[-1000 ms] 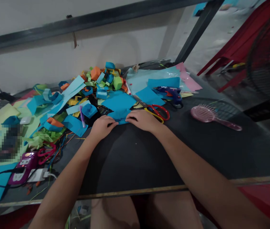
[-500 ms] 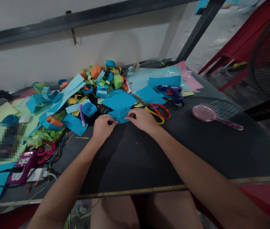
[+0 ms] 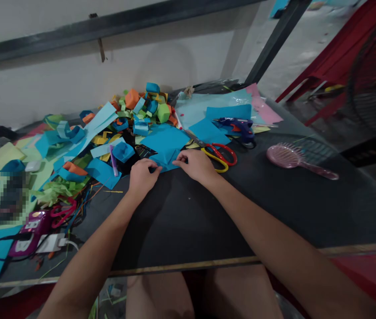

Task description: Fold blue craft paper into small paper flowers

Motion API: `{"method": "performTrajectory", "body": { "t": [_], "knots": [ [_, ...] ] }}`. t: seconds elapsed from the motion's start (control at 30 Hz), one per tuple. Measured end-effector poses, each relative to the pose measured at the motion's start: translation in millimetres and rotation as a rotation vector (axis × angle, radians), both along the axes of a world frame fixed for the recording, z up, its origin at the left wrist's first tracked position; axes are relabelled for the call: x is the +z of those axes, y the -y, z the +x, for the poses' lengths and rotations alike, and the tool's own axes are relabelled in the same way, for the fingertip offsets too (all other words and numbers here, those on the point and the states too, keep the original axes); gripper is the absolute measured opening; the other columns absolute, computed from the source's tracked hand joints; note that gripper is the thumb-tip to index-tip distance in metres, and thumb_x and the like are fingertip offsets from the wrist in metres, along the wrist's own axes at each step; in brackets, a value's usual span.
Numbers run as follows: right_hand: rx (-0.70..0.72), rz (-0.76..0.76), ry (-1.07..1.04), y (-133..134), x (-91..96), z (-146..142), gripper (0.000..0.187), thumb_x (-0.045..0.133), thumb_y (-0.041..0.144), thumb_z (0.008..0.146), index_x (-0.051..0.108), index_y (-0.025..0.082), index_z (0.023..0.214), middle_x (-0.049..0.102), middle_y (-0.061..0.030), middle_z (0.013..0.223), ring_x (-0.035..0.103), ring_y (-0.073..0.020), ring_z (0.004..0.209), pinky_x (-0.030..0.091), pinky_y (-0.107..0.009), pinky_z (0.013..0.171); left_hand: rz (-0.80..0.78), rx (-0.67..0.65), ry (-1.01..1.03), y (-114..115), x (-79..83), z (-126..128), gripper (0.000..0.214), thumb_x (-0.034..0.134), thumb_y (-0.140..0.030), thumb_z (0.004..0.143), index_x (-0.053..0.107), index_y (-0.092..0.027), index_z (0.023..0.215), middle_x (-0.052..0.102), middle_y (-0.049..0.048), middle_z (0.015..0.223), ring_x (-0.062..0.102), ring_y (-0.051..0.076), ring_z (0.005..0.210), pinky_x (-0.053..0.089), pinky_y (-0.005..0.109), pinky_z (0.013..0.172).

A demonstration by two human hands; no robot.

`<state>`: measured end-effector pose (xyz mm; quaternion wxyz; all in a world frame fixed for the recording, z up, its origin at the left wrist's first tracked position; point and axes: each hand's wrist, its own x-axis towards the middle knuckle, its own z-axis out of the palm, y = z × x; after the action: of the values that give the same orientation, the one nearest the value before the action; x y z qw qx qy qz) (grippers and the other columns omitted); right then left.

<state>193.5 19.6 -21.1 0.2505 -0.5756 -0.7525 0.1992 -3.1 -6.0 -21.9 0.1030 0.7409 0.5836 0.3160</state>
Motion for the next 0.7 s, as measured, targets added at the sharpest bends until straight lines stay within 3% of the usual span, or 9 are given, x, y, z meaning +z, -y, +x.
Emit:
{"method": "performTrajectory", "body": {
  "t": [0.43, 0.53, 0.63, 0.7],
  "knots": [
    [0.004, 0.022, -0.001, -0.3, -1.8, 0.2, 0.017, 0.069, 0.031, 0.084, 0.065, 0.020, 0.072, 0.068, -0.0029, 0.076, 0.061, -0.0175, 0.072, 0.036, -0.029, 0.058, -0.051, 0.017, -0.036, 2.7, 0.8, 1.4, 0.010, 0.071, -0.023, 0.082, 0.068, -0.018, 0.074, 0.073, 0.0057, 0.087, 0.068, 0.021, 0.085, 0.055, 0.039, 0.082],
    [0.006, 0.021, 0.004, -0.5, -2.4, 0.1, 0.016, 0.069, 0.031, 0.085, 0.066, 0.021, 0.073, 0.068, -0.0030, 0.076, 0.061, -0.0178, 0.072, 0.037, -0.030, 0.059, -0.053, 0.034, -0.068, 2.3, 0.2, 1.3, 0.006, 0.070, -0.022, 0.083, 0.069, -0.017, 0.082, 0.072, 0.0070, 0.091, 0.066, 0.022, 0.089, 0.055, 0.039, 0.083],
    [0.003, 0.033, 0.003, -0.8, -4.3, -0.6, 0.014, 0.069, 0.030, 0.084, 0.066, 0.020, 0.075, 0.068, -0.0039, 0.078, 0.061, -0.0190, 0.076, 0.039, -0.030, 0.062, 0.033, 0.019, -0.171, 4.6, 1.9, 3.4, 0.007, 0.067, -0.021, 0.086, 0.070, -0.016, 0.090, 0.071, 0.0092, 0.097, 0.064, 0.025, 0.097, 0.054, 0.040, 0.087],
    [0.003, 0.068, -0.004, -0.8, -6.1, -1.3, 0.012, 0.069, 0.029, 0.085, 0.066, 0.020, 0.077, 0.067, -0.0051, 0.082, 0.061, -0.0206, 0.081, 0.041, -0.031, 0.065, 0.077, -0.065, -0.319, 10.5, 4.7, 7.7, 0.012, 0.059, -0.016, 0.090, 0.071, -0.015, 0.090, 0.072, 0.0109, 0.100, 0.063, 0.026, 0.102, 0.053, 0.040, 0.090]
  ]
}}
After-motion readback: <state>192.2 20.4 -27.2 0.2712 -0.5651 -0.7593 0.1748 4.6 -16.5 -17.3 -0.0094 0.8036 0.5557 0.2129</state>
